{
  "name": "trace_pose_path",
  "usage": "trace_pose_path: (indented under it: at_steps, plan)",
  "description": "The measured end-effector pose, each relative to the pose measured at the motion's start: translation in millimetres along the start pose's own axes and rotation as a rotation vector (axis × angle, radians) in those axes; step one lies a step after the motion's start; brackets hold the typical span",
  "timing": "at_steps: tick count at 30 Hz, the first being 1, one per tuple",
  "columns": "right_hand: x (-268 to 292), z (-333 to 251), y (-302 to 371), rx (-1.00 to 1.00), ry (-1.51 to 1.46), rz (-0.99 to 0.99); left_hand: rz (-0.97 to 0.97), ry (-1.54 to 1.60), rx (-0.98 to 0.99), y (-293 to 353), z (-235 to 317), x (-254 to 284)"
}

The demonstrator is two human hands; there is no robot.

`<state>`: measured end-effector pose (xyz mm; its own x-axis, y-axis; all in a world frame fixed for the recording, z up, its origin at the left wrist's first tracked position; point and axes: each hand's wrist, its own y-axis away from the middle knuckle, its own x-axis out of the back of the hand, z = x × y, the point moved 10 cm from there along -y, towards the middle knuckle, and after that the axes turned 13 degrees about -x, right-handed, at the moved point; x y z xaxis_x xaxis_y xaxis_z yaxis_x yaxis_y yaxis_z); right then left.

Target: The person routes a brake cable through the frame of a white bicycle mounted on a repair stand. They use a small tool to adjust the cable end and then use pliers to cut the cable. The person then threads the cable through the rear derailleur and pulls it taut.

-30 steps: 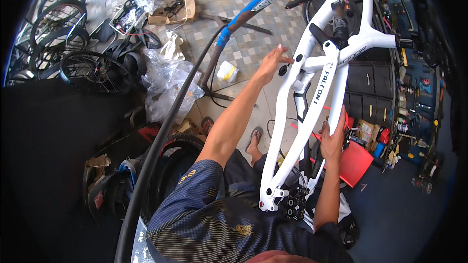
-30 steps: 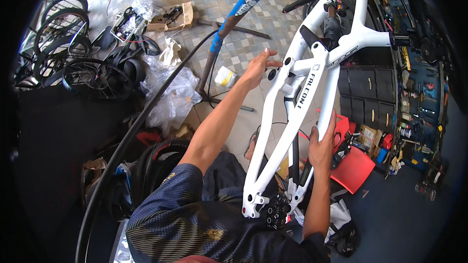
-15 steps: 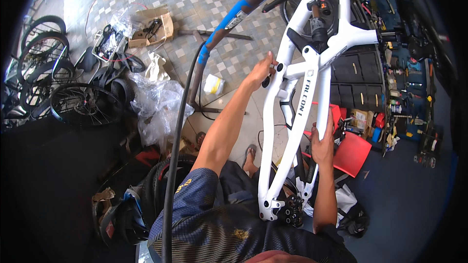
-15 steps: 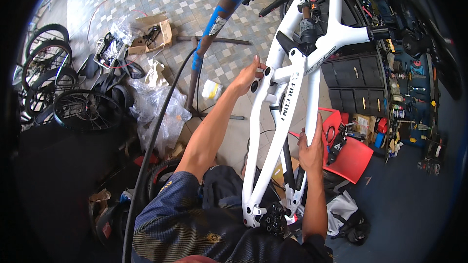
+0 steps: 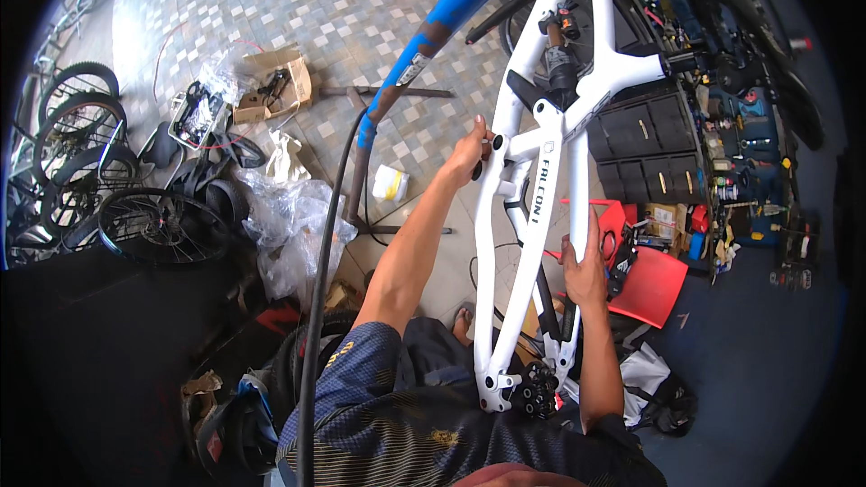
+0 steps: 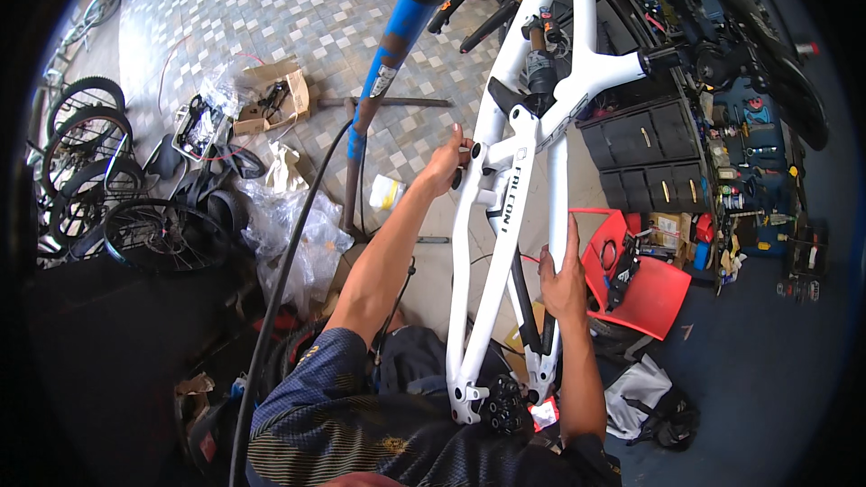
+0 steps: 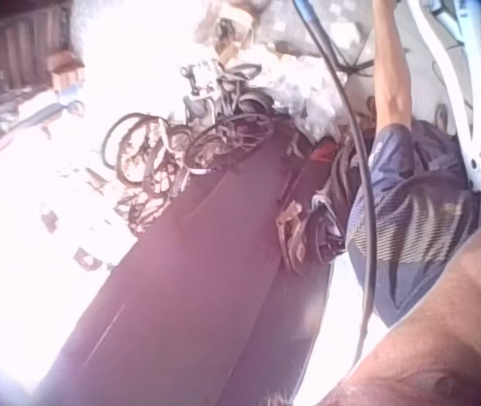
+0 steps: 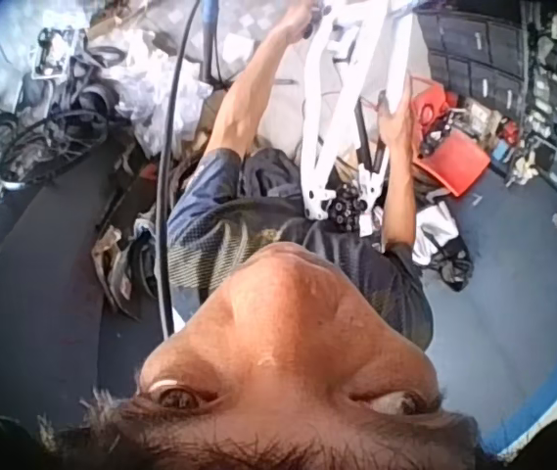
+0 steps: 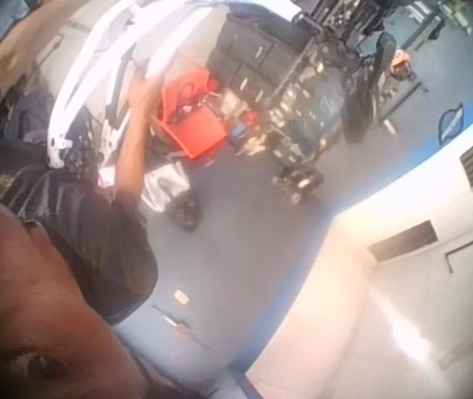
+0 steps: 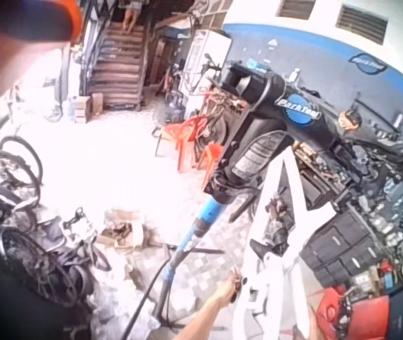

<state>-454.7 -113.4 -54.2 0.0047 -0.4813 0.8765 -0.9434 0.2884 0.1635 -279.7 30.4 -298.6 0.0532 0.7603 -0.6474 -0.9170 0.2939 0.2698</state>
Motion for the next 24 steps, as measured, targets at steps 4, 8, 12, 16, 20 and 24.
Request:
trace_pose_path:
  at_steps: [4, 8, 12, 16, 20, 24]
  plan:
    - [1, -1, 0, 0.026, 0.009, -0.007, -0.020, -0.008, -0.068, -8, -2, 3]
    - [4, -5, 1, 0.093, 0.035, 0.037, -0.023, 0.030, -0.066, -9, -9, 4]
    - [5, -9, 2, 0.075, 0.044, 0.033, 0.014, 0.049, -0.060, -8, -9, 6]
    - [3, -11, 4, 0.035, 0.015, 0.030, -0.016, -0.035, -0.111, -6, 0, 8]
    - [3, -7, 4, 0.010, 0.047, 0.036, -0.064, -0.064, -0.154, -2, 3, 7]
    - [2, -8, 2, -0.003, 0.055, 0.025, -0.097, 0.063, -0.079, -4, -7, 7]
